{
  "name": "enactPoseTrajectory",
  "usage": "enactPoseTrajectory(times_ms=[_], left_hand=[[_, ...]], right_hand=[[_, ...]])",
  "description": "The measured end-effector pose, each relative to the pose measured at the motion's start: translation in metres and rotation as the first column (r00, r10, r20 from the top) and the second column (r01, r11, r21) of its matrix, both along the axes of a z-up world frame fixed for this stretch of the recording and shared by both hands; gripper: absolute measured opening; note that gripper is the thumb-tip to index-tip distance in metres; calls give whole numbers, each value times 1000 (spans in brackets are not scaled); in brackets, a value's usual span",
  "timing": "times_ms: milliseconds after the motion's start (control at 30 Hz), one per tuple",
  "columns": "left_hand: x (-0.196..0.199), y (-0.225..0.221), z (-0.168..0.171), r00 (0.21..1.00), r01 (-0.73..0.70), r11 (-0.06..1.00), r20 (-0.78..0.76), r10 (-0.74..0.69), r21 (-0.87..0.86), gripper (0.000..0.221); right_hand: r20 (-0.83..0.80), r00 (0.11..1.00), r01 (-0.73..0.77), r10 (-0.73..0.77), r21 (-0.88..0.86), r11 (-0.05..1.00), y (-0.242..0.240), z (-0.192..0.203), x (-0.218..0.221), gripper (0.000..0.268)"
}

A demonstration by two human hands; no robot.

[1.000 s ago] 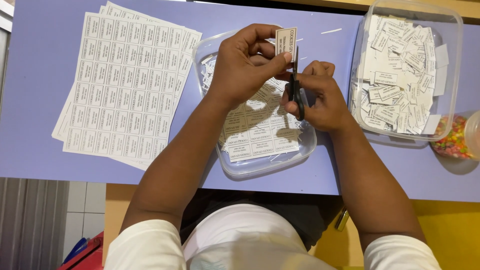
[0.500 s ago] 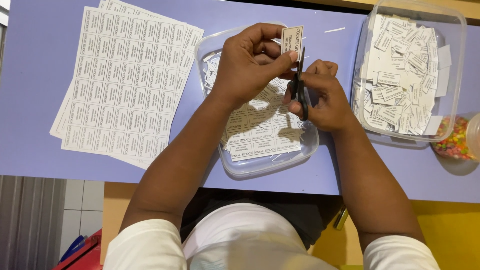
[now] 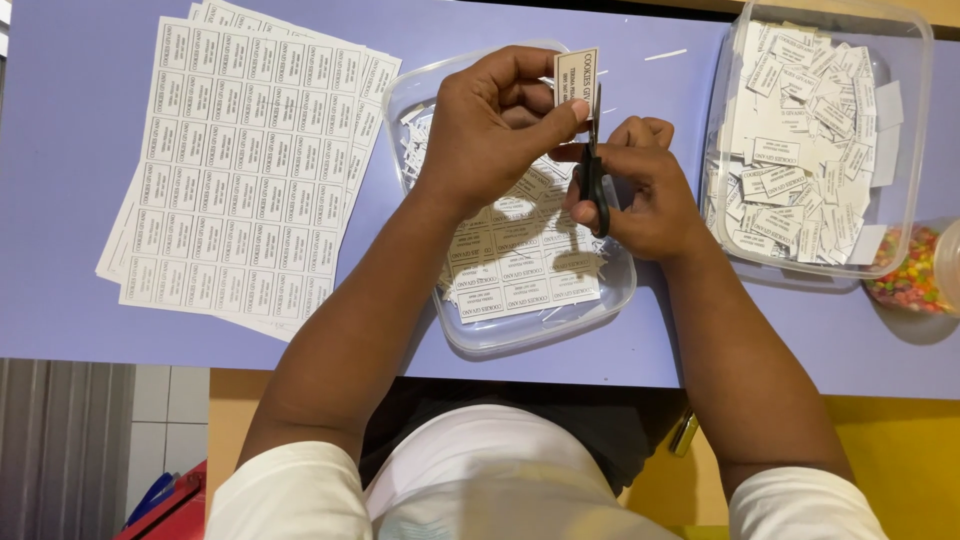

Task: Cutting individual paper labels from a printed sheet using scissors and sorting them into a plastic container.

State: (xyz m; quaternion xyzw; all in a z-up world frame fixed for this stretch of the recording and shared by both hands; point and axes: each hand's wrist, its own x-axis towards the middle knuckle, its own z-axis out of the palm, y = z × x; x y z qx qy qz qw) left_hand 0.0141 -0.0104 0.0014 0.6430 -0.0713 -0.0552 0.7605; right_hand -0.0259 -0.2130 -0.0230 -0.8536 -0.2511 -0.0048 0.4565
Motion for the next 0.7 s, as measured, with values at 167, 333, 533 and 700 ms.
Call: enactPoseTrajectory(times_ms=[167, 333, 533, 700], left_hand=[[2, 1, -6, 998, 2, 1000, 64, -3, 22, 37], [1, 2, -4, 997, 13, 1000, 79, -14, 15, 32], [-1, 3, 2, 994, 39, 999, 107, -39, 0, 22], [-3, 2, 7, 989, 16, 999, 144, -10, -36, 12]], right_hand=[[30, 1000, 2, -2, 13, 1000, -2, -4, 1, 48], [7, 1000, 0, 0, -3, 1000, -3, -2, -1, 51], [3, 1000, 12, -12, 8, 1000, -2, -1, -2, 50], [55, 998, -3, 2, 3, 1000, -4, -5, -1, 46]])
